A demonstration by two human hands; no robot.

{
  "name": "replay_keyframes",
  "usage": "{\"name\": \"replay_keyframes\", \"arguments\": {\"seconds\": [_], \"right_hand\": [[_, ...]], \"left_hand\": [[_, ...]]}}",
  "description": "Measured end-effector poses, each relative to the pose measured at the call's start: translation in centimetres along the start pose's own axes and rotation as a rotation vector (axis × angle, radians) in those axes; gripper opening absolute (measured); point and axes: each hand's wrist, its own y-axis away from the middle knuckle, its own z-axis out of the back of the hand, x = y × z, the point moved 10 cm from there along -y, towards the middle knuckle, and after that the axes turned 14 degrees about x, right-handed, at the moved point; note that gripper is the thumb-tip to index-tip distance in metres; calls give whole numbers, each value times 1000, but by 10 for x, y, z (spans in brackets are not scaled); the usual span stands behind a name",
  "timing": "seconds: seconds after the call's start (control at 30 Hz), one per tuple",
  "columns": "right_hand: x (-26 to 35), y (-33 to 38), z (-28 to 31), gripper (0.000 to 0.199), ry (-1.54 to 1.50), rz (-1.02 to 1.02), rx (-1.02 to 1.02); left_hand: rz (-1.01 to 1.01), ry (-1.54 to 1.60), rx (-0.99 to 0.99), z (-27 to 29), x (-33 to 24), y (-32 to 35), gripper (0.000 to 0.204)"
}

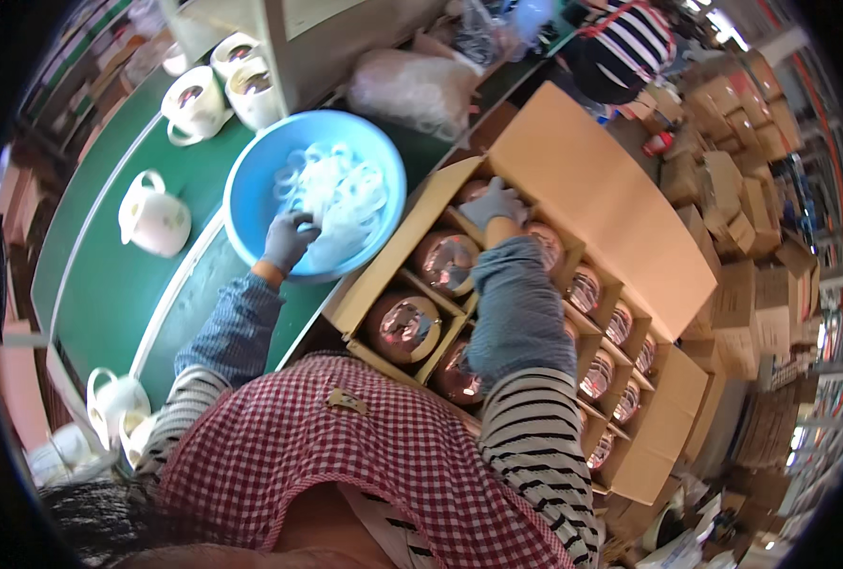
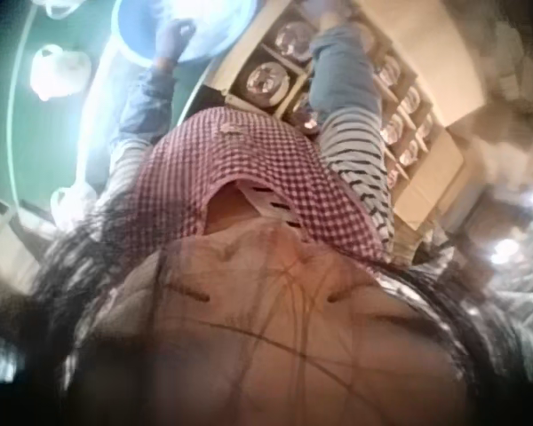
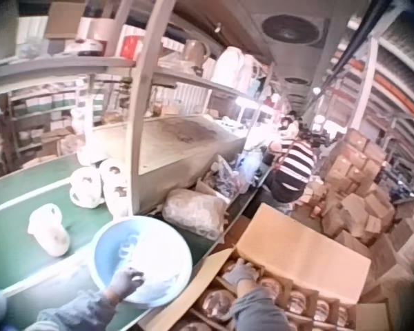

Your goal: The person inserts small white plastic rings into the openings of white plastic pitchers, then places copper-colored inner liners into the pitchers. The person handles the pitchers and liners one at a time on a green workbench in a warehouse setting.

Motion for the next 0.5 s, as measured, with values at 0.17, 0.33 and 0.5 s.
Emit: {"name": "replay_keyframes", "arguments": {"seconds": [0.17, 0.33, 0.5], "right_hand": [[-17, 4, 14, 105, -132, 91, -83], [-17, 31, 47, 99, -412, 463, -228], [-24, 85, 82, 92, -291, 892, -233]], "left_hand": [[133, 451, 185, 5, 1, 1, 34], [92, 515, 108, 14, 12, 18, 34], [20, 199, 136, 10, 2, 9, 31]]}}
